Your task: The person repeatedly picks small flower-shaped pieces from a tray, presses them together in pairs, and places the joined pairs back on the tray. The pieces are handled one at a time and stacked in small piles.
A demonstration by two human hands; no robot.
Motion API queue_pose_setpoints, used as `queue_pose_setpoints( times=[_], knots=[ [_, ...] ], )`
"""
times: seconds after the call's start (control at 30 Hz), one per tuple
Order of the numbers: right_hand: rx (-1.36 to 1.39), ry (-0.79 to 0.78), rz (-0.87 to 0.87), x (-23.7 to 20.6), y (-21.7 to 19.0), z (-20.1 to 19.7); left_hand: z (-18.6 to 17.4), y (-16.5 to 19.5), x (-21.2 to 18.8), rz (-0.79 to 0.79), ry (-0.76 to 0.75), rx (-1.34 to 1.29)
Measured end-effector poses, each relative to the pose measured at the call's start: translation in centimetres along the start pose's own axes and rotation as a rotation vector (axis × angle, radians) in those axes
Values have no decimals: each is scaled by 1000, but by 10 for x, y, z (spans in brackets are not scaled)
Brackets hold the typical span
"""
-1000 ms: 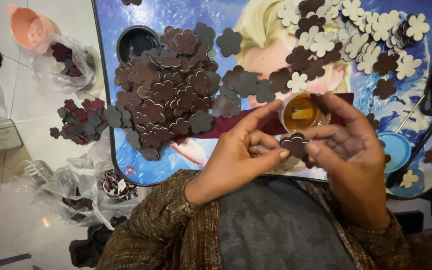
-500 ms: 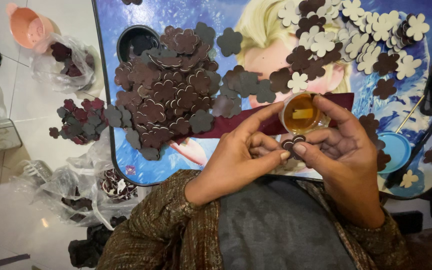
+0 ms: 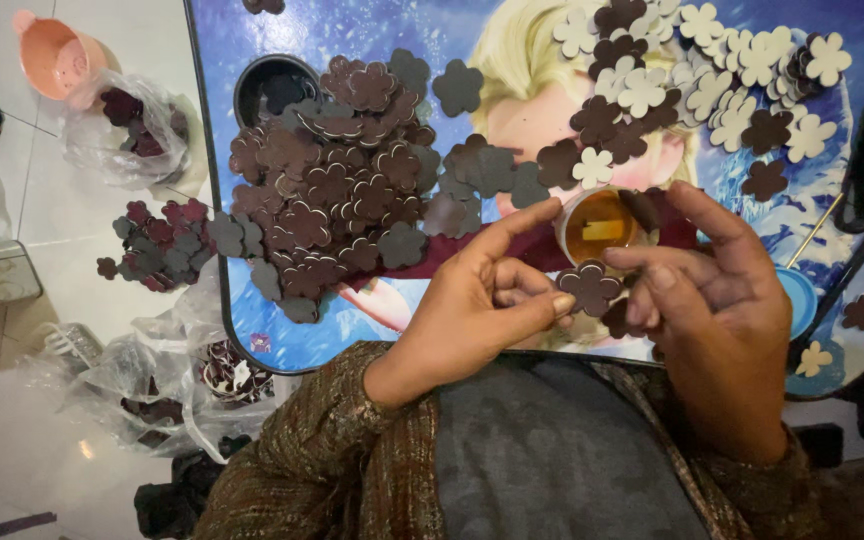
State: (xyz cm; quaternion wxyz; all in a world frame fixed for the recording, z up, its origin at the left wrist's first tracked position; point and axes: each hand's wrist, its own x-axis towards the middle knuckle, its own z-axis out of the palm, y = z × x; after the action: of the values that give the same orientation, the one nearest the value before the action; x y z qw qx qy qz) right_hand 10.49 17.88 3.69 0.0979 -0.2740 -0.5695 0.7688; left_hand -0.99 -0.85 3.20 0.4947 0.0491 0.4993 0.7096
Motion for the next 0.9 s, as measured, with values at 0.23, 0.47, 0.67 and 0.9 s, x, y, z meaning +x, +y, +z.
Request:
queue_pose_setpoints(
  times=[0.23, 0.47, 0.67, 0.9],
  knots=[
    [-128, -13, 47, 0, -6, 2, 3, 5, 1, 20, -2, 22],
    [-105, -28, 43, 2, -8, 11, 3, 5, 2, 11, -13, 15],
    [-192, -6, 56, 1, -13, 14, 4, 4, 4, 32, -30, 25],
    [-141, -74, 64, -3, -10, 9, 7, 2, 7, 161, 7, 158]
  ],
)
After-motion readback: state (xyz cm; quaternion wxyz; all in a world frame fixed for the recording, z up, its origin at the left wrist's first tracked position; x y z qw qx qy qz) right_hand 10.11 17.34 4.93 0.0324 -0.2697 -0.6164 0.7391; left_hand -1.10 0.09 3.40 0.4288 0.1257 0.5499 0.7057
